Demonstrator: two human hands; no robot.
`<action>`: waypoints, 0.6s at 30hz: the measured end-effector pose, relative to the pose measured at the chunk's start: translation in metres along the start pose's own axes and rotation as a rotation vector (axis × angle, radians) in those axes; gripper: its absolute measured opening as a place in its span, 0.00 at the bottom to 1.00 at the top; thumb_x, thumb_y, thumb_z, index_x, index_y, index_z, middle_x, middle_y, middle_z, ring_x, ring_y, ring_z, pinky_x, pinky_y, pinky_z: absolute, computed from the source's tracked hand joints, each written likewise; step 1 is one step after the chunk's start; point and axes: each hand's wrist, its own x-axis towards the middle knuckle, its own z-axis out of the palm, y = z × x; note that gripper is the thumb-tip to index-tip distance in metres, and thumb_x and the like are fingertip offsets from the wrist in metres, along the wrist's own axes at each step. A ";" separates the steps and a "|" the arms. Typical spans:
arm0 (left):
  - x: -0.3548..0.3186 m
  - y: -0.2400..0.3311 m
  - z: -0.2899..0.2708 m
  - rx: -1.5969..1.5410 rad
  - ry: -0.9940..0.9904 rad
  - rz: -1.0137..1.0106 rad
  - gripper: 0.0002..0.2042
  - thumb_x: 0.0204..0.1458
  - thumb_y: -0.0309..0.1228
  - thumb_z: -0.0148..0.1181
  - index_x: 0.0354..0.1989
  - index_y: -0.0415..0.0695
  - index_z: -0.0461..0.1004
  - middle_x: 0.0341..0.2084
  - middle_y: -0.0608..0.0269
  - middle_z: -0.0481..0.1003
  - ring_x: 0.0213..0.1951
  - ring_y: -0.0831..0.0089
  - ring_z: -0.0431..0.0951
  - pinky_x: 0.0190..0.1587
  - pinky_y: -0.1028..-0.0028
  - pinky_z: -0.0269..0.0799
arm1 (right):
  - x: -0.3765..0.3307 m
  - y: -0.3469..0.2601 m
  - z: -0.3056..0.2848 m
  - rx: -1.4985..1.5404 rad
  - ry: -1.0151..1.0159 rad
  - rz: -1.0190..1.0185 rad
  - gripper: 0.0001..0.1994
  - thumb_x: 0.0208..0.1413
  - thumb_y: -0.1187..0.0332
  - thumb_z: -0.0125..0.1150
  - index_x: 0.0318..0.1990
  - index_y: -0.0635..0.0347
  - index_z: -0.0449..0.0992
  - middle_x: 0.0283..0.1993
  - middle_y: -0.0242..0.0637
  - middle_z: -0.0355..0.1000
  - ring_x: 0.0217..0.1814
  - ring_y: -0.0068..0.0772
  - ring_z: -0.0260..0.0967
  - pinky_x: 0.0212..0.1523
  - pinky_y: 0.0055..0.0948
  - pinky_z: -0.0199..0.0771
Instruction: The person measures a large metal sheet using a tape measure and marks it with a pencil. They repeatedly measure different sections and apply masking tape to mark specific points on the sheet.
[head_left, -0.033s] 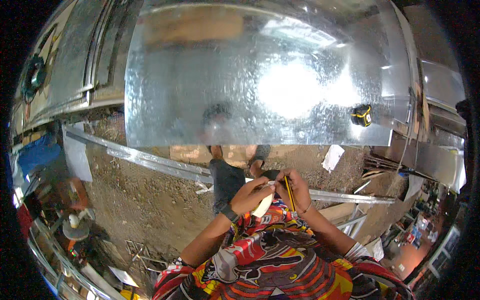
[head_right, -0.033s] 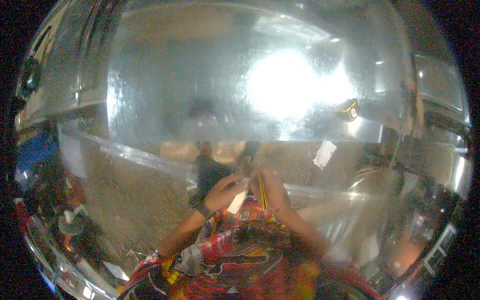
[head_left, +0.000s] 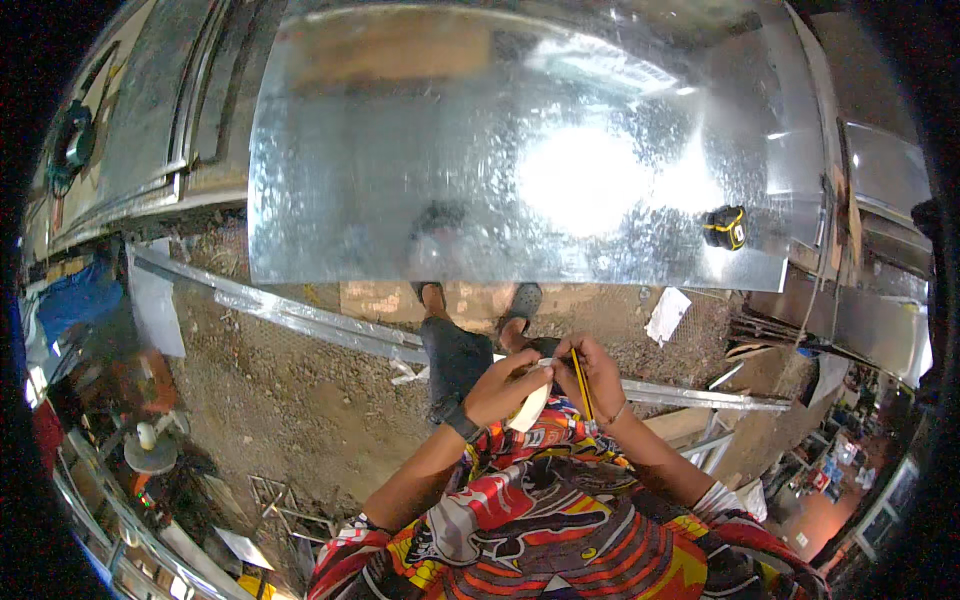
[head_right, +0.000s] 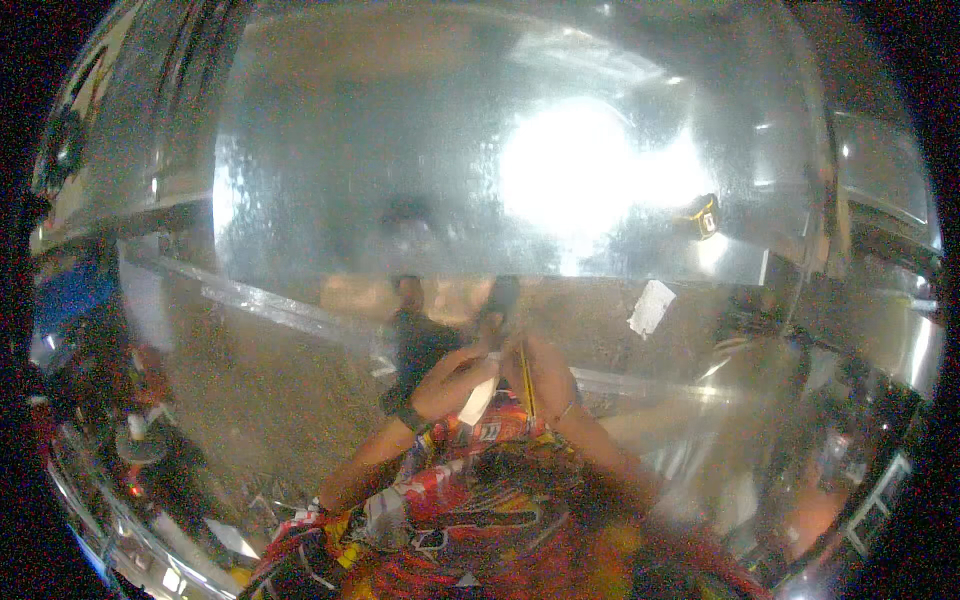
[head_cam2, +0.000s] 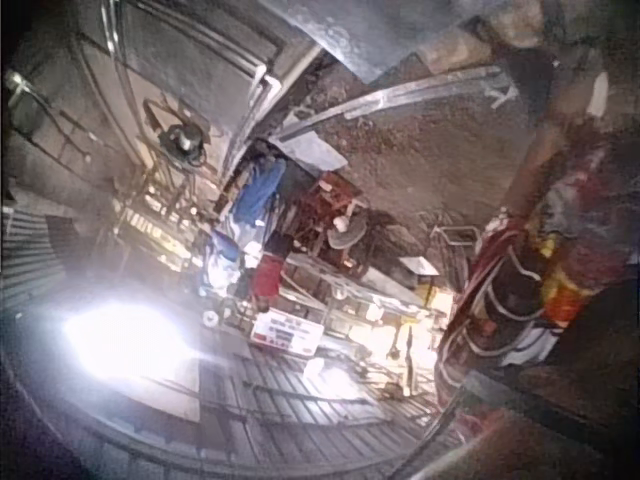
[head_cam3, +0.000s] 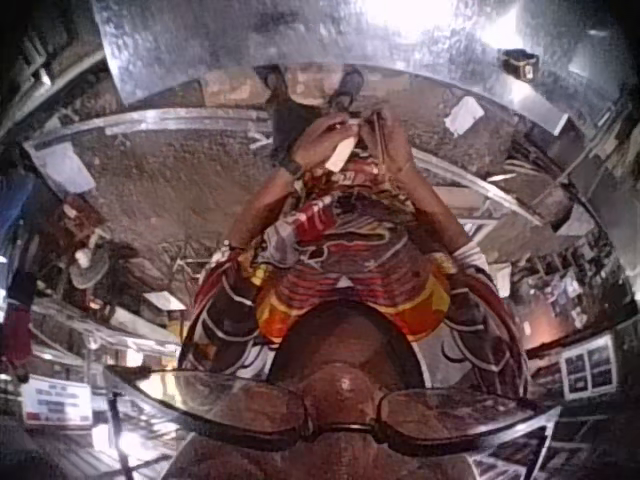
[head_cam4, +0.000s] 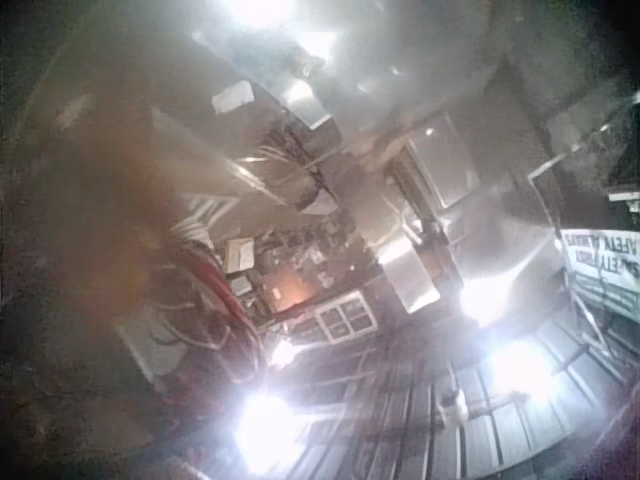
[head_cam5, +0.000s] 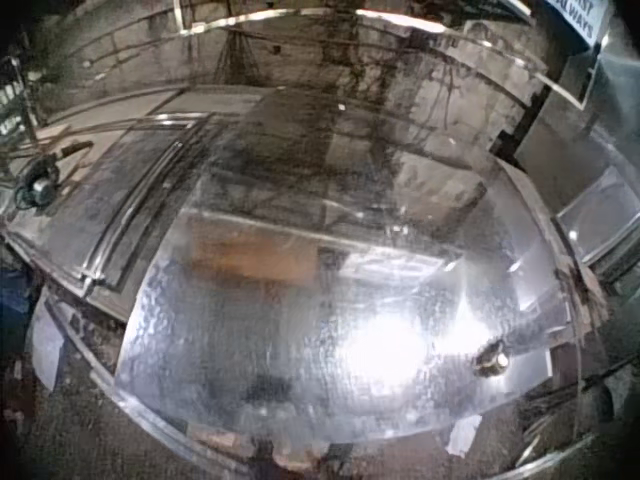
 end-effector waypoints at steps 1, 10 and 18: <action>0.008 -0.007 0.009 -0.059 0.053 0.003 0.25 0.63 0.46 0.65 0.57 0.37 0.76 0.37 0.65 0.79 0.38 0.78 0.76 0.41 0.76 0.72 | 0.005 0.005 -0.007 0.038 0.007 -0.009 0.13 0.61 0.83 0.63 0.48 0.60 0.68 0.39 0.30 0.70 0.41 0.18 0.69 0.42 0.21 0.72; 0.017 -0.047 0.079 -0.074 0.194 0.053 0.24 0.65 0.49 0.62 0.57 0.40 0.76 0.42 0.61 0.78 0.45 0.73 0.76 0.48 0.72 0.72 | -0.020 0.036 -0.044 0.067 -0.088 -0.038 0.13 0.60 0.85 0.62 0.47 0.60 0.69 0.40 0.30 0.71 0.42 0.19 0.70 0.43 0.22 0.73; 0.005 -0.047 0.085 0.016 0.265 0.139 0.22 0.64 0.49 0.63 0.46 0.38 0.76 0.34 0.62 0.74 0.39 0.75 0.72 0.42 0.70 0.69 | -0.032 0.038 -0.037 0.005 -0.043 -0.104 0.13 0.59 0.85 0.62 0.46 0.60 0.69 0.38 0.33 0.72 0.40 0.23 0.73 0.44 0.25 0.74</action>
